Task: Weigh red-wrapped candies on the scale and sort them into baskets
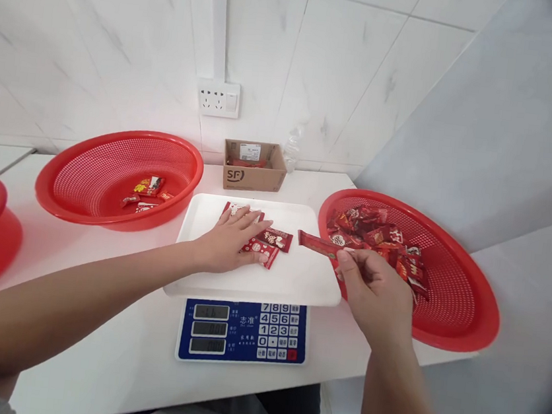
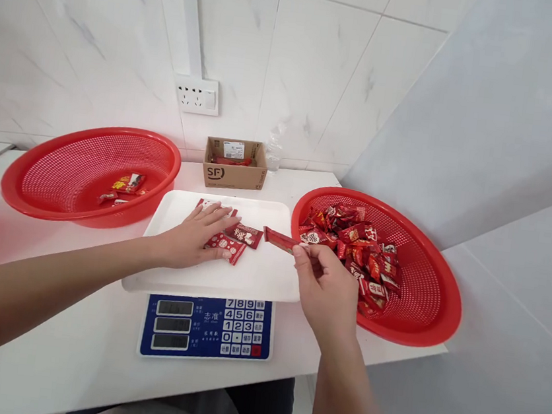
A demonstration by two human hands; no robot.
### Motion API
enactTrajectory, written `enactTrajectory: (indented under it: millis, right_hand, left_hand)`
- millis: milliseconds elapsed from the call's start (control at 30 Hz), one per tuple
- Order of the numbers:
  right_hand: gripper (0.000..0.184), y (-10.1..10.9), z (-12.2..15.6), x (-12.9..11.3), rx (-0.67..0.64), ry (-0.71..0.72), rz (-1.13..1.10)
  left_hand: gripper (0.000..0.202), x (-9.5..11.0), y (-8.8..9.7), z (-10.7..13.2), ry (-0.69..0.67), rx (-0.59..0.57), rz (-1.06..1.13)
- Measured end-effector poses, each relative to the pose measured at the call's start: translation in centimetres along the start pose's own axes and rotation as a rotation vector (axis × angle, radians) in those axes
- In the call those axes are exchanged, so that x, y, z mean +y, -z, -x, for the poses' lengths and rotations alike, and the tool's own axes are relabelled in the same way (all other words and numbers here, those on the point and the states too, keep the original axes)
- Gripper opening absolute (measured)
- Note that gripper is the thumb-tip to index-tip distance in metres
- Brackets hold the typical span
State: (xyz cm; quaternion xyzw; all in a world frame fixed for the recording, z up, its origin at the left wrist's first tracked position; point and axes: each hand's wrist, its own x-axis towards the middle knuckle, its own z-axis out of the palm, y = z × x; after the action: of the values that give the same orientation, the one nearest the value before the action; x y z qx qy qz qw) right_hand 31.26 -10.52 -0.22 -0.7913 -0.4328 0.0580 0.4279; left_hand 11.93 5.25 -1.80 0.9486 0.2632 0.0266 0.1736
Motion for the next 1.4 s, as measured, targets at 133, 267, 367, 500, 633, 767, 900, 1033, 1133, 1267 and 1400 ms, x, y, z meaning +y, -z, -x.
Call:
enactTrajectory:
  millis: [133,267,367,500,633,767,900,1033,1133,1267,1400]
  right_hand:
    - [0.03,0.8,0.2,1.1,0.056,-0.076,0.004]
    - [0.032,1.3,0.1,1.9,0.079,-0.108,-0.038]
    - [0.031,1.5,-0.2,2.7,0.064,-0.156,-0.104]
    - [0.034,1.2,-0.6,3.8,0.054,-0.209,-0.229]
    - [0.038,1.0,-0.7,4.4,0.047,-0.21,-0.302]
    - [0.038,1.2,-0.8,4.8,0.051,-0.239,-0.352]
    - [0.038,1.4,-0.9,5.6,0.024,-0.249,-0.402]
    - [0.039,1.4,-1.1,6.2,-0.001,-0.245,-0.419]
    - [0.039,1.4,-1.1,6.3,-0.001,-0.255,-0.436]
    - [0.039,1.4,-1.1,6.3,-0.01,-0.273,-0.452]
    - [0.038,1.5,-1.0,6.3,-0.018,-0.274,-0.425]
  left_hand:
    - [0.065,0.9,-0.4,-1.0,-0.04,0.008,-0.051]
    - [0.064,1.5,-0.7,-2.0,-0.076,-0.017,-0.073]
    - [0.062,1.6,-0.8,-2.2,-0.096,-0.012,-0.071]
    - [0.06,0.9,0.1,-2.0,-0.049,0.009,-0.038]
    - [0.05,-1.1,1.9,-1.6,0.087,0.058,-0.017]
    - [0.049,-3.1,3.3,-1.0,0.15,0.009,-0.01]
    - [0.051,-3.4,3.4,-1.1,0.101,-0.064,-0.005]
    - [0.053,-2.9,3.1,-1.8,0.093,-0.048,0.008]
    - [0.058,-2.8,3.0,-2.1,0.127,0.024,0.041]
    - [0.052,-2.8,2.8,-2.1,0.198,0.142,0.124]
    - [0.03,-2.7,3.4,-1.4,0.274,0.198,0.263]
